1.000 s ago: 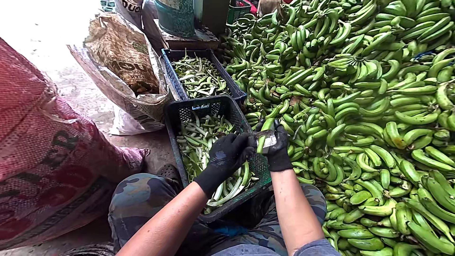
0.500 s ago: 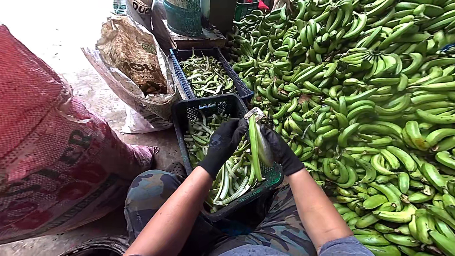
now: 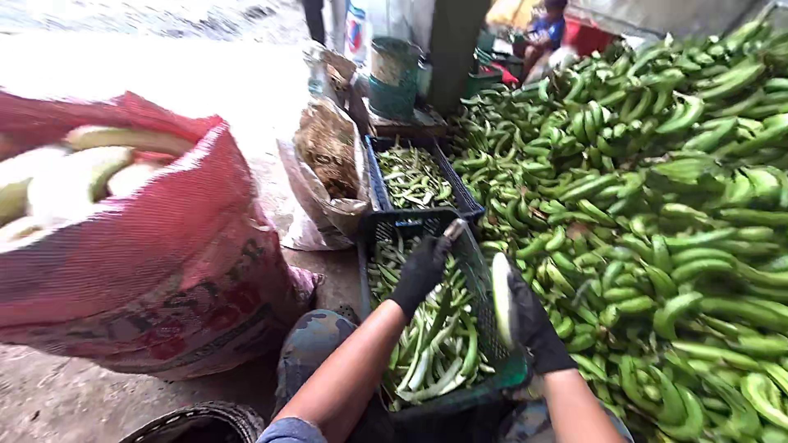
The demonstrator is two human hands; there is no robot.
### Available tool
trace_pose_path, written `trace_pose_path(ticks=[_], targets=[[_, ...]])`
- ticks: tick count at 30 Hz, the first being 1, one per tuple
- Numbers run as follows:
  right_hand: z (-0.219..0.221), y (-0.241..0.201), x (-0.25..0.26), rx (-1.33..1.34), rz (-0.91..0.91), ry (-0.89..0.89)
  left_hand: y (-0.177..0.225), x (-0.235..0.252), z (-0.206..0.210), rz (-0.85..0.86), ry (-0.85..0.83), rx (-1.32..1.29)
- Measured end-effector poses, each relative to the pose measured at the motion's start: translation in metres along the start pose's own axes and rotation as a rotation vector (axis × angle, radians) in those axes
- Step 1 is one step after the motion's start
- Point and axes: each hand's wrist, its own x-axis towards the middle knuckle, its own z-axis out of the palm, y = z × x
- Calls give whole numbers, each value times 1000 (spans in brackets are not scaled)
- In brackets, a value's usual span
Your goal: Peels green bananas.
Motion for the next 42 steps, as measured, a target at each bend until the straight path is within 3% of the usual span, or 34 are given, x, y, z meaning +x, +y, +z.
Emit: trace_pose_path(ticks=[3, 5, 8, 13, 17, 26, 34, 38, 42], targets=[[-4, 2, 12, 374, 178, 135, 13, -5, -9, 162, -87, 1], [-5, 2, 18, 593, 322, 138, 18, -9, -13, 271, -109, 117], [-4, -2, 17, 732, 381, 102, 21, -15, -15, 351, -91, 339], [1, -4, 18, 895, 409, 87, 2, -28, 2, 280, -55, 11], [7, -9, 20, 890, 452, 112, 1, -41, 16, 245, -87, -37], [17, -13, 13, 952, 436, 131, -14, -48, 26, 407, -66, 160], [15, -4, 6, 932, 232, 151, -11, -57, 47, 473, -64, 211], [29, -24, -2, 851, 136, 177, -17, -57, 59, 504, -24, 147], [41, -15, 9, 924, 145, -18, -25, -57, 49, 485, -14, 111]])
